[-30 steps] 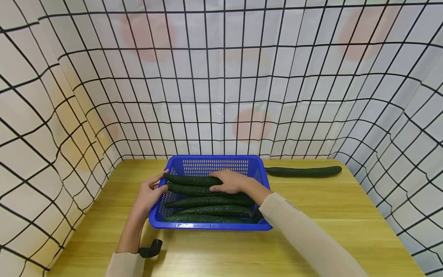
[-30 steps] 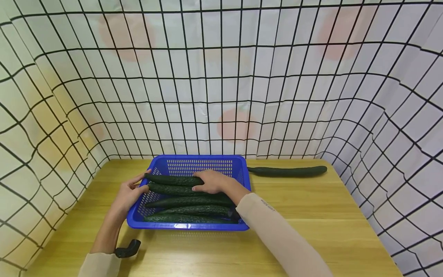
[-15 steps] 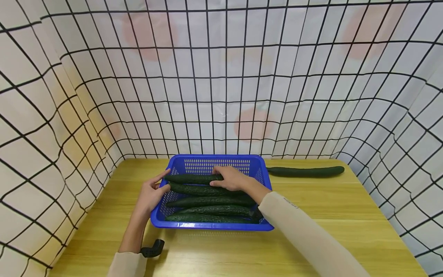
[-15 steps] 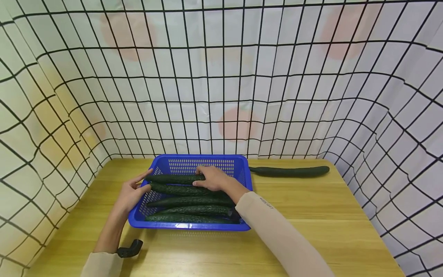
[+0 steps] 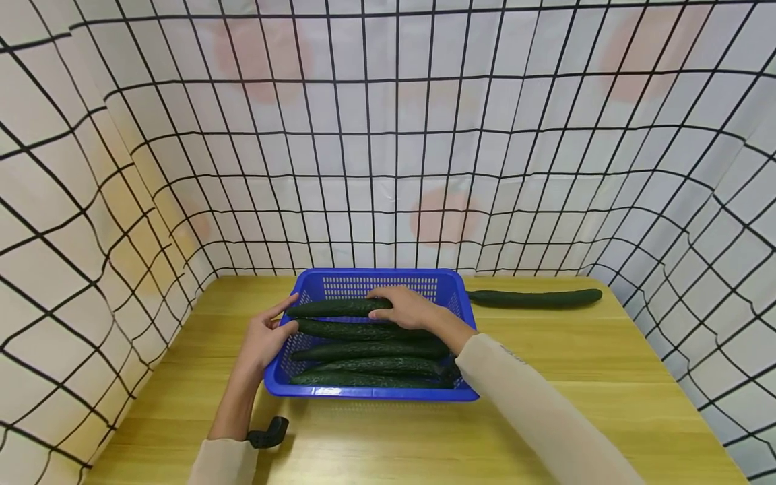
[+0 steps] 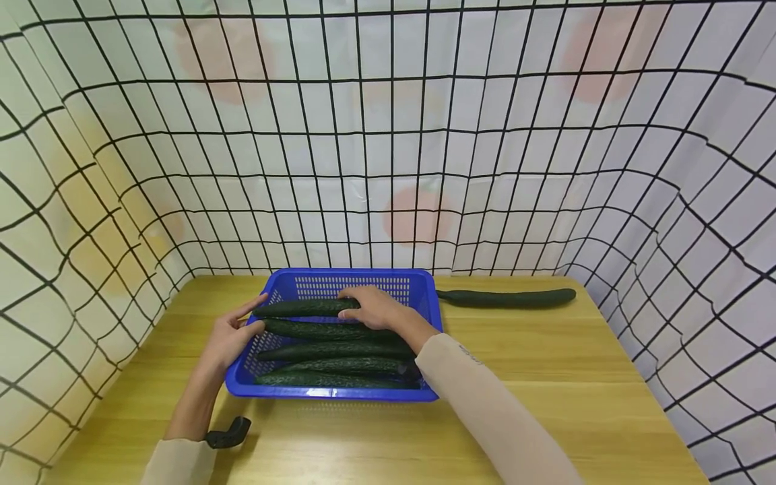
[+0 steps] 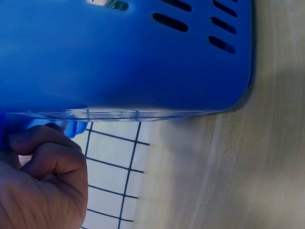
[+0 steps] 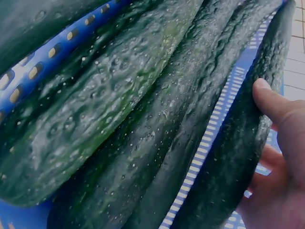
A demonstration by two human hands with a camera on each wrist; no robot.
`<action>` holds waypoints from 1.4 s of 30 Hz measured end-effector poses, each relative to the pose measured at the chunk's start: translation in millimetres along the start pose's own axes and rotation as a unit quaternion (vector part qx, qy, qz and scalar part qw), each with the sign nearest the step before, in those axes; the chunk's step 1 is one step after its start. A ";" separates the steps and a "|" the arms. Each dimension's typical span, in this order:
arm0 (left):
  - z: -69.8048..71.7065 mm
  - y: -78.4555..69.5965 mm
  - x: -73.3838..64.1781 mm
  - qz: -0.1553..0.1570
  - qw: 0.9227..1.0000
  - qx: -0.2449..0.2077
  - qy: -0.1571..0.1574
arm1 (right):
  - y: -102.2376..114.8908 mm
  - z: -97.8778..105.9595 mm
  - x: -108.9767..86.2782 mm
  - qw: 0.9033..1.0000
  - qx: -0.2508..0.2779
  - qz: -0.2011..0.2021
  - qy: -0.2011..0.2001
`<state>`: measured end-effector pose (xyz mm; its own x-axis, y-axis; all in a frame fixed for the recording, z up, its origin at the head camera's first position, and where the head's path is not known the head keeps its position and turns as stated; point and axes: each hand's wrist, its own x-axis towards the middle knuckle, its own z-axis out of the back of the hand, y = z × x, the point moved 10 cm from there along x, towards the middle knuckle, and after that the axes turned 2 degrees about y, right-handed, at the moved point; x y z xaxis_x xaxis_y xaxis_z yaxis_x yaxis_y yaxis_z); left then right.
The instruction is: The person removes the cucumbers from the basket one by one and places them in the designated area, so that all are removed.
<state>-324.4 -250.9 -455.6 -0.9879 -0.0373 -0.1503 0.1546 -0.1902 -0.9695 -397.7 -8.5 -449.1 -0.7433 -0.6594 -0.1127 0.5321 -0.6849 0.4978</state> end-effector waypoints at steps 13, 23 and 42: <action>-4.7 10.3 10.7 -0.020 1.000 0.005 -0.003 | 6.6 34.9 -24.8 0.997 -0.029 -0.017 -0.069; -8.2 5.6 11.3 -0.028 0.999 0.013 -0.008 | 14.2 71.3 -53.3 0.991 -0.066 -0.003 -0.115; -2.6 6.4 4.4 0.015 1.000 0.013 -0.005 | -9.7 99.2 -114.3 0.983 -0.066 0.007 -0.169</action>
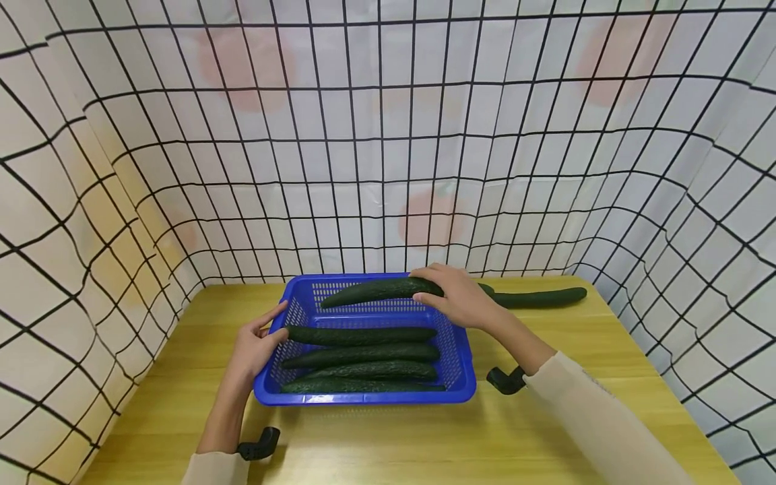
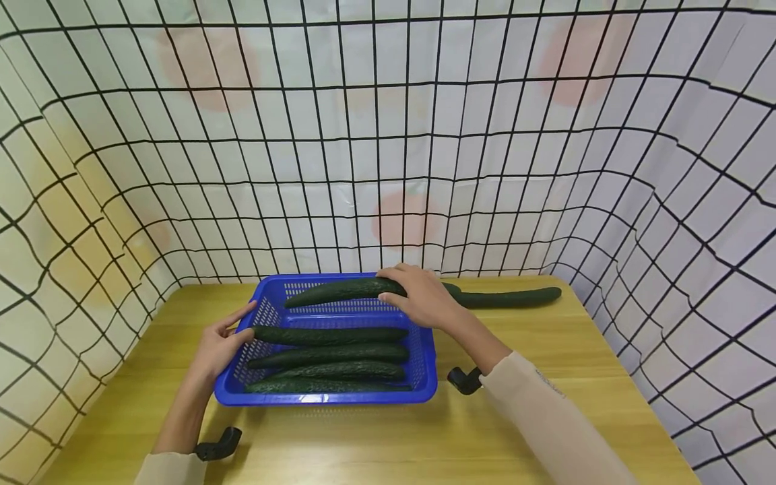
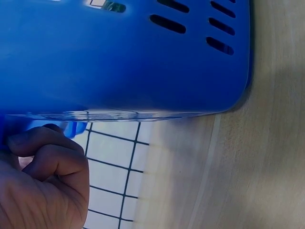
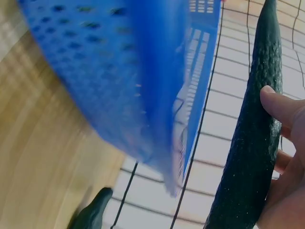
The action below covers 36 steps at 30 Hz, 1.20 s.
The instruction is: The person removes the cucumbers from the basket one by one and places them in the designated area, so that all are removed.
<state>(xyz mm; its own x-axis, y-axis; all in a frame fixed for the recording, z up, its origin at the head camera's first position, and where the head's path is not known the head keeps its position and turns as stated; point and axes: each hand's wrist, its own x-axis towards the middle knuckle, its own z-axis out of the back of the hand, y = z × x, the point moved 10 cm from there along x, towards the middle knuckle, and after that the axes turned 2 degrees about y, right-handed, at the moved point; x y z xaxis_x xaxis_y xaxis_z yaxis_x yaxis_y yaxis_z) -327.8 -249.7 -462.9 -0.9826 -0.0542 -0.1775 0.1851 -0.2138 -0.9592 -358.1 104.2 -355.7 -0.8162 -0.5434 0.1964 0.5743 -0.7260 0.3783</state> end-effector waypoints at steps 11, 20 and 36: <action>0.8 4.6 4.8 -0.010 1.000 0.002 0.005 | -40.7 16.1 -31.0 0.999 0.024 -0.029 -0.017; 0.5 5.8 3.1 -0.017 1.000 -0.002 0.000 | -79.3 36.8 -56.5 0.998 0.033 -0.058 -0.021; 2.4 9.1 4.0 -0.010 1.000 -0.012 0.003 | -152.6 64.3 -110.1 0.994 0.015 -0.105 -0.036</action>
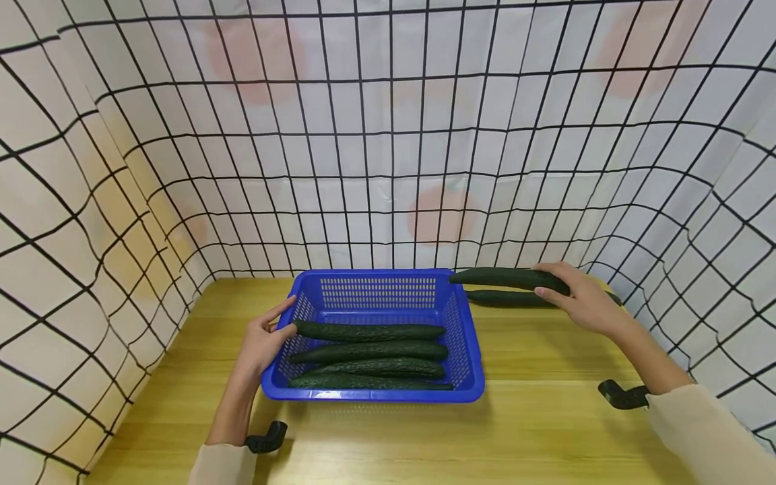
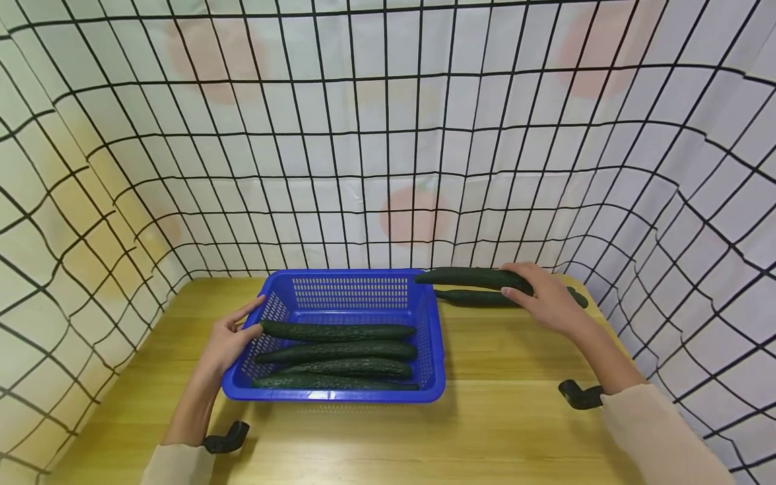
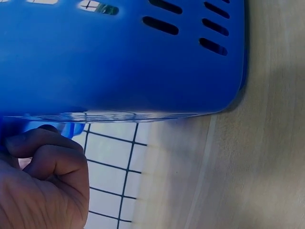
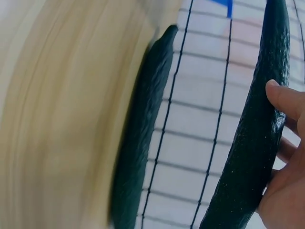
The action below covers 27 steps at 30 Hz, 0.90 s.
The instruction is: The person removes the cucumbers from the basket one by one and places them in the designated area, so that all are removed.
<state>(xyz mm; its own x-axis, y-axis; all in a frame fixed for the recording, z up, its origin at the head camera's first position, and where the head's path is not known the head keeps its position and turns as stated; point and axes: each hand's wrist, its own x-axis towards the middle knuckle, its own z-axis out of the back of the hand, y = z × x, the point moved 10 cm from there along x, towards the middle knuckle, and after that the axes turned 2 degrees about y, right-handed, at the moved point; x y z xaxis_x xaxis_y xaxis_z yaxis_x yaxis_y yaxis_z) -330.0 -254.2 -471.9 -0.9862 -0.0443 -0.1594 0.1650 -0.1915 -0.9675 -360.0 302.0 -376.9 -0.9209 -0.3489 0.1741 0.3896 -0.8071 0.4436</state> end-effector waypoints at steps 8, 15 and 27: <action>2.1 -3.6 -0.3 -0.007 1.000 0.015 -0.008 | -42.1 -1.4 -11.3 1.000 0.002 -0.003 -0.002; 0.2 -1.2 -0.3 -0.008 1.000 0.010 -0.003 | -72.9 -23.2 -13.1 1.000 -0.003 0.013 0.003; 1.6 -0.9 0.6 -0.011 1.000 0.013 -0.010 | -95.1 -59.5 -5.8 1.000 0.009 0.007 0.026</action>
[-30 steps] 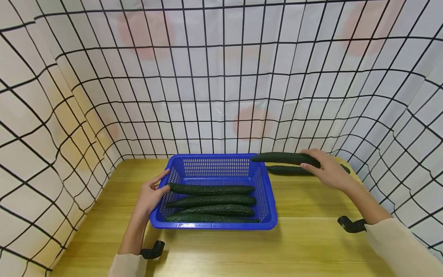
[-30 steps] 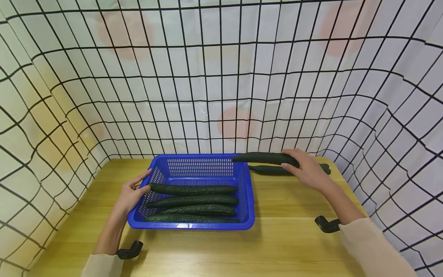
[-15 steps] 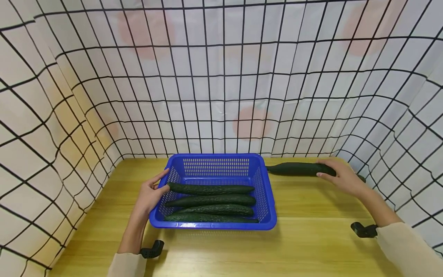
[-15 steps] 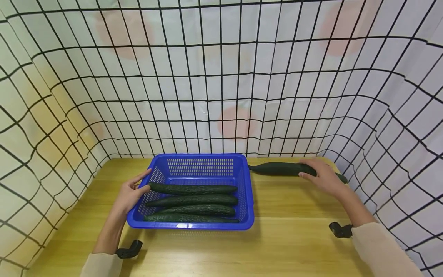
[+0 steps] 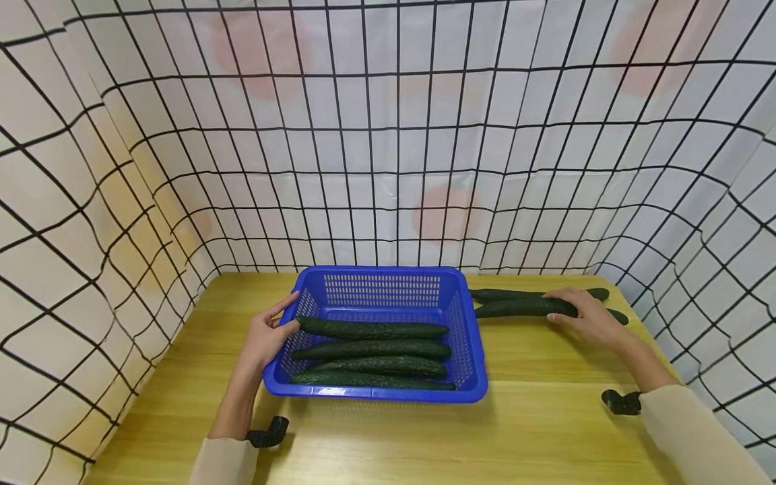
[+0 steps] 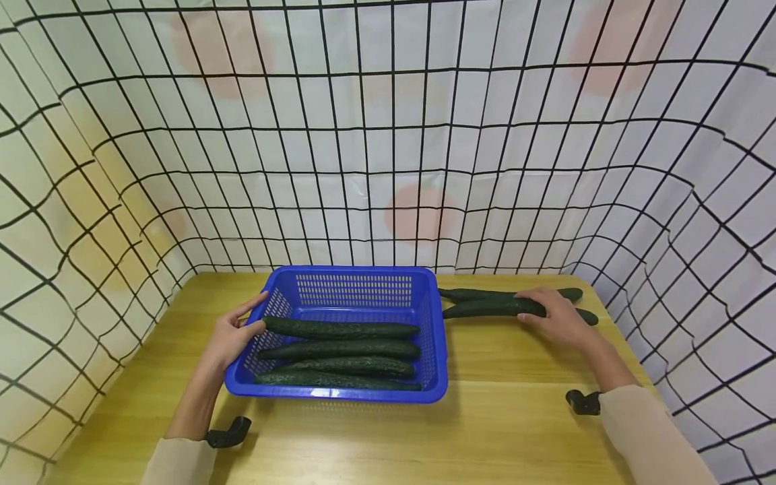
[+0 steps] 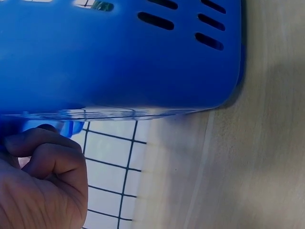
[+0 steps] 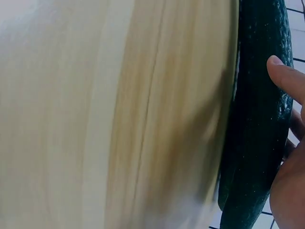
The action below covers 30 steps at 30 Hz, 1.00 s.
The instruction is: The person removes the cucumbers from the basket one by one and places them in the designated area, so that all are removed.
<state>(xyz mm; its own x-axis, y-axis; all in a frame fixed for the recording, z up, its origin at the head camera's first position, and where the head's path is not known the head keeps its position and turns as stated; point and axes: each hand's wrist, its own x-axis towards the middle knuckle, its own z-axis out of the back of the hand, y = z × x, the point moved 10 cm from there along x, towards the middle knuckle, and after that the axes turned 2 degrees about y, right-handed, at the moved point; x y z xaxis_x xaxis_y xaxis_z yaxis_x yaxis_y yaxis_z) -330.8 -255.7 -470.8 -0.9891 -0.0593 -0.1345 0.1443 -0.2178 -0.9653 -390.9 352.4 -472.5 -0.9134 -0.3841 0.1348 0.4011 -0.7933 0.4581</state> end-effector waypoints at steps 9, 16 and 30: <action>-1.4 0.5 2.2 -0.001 1.000 0.002 0.000 | 0.7 -13.3 2.4 1.000 -0.007 0.012 0.006; 1.5 -0.5 2.3 -0.001 1.000 -0.002 -0.002 | 8.6 -15.7 6.4 0.999 -0.037 0.026 0.010; 1.6 -2.0 2.1 -0.004 1.000 0.004 -0.001 | 21.7 -17.9 7.4 0.998 -0.048 0.007 0.033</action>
<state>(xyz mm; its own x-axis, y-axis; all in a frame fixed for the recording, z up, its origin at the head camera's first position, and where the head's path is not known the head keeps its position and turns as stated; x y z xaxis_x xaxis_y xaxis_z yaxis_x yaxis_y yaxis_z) -333.1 -257.0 -468.8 -0.9903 -0.0587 -0.1262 0.1363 -0.2253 -0.9647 -387.7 323.9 -477.2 -0.9029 -0.4222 0.0813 0.4207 -0.8284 0.3697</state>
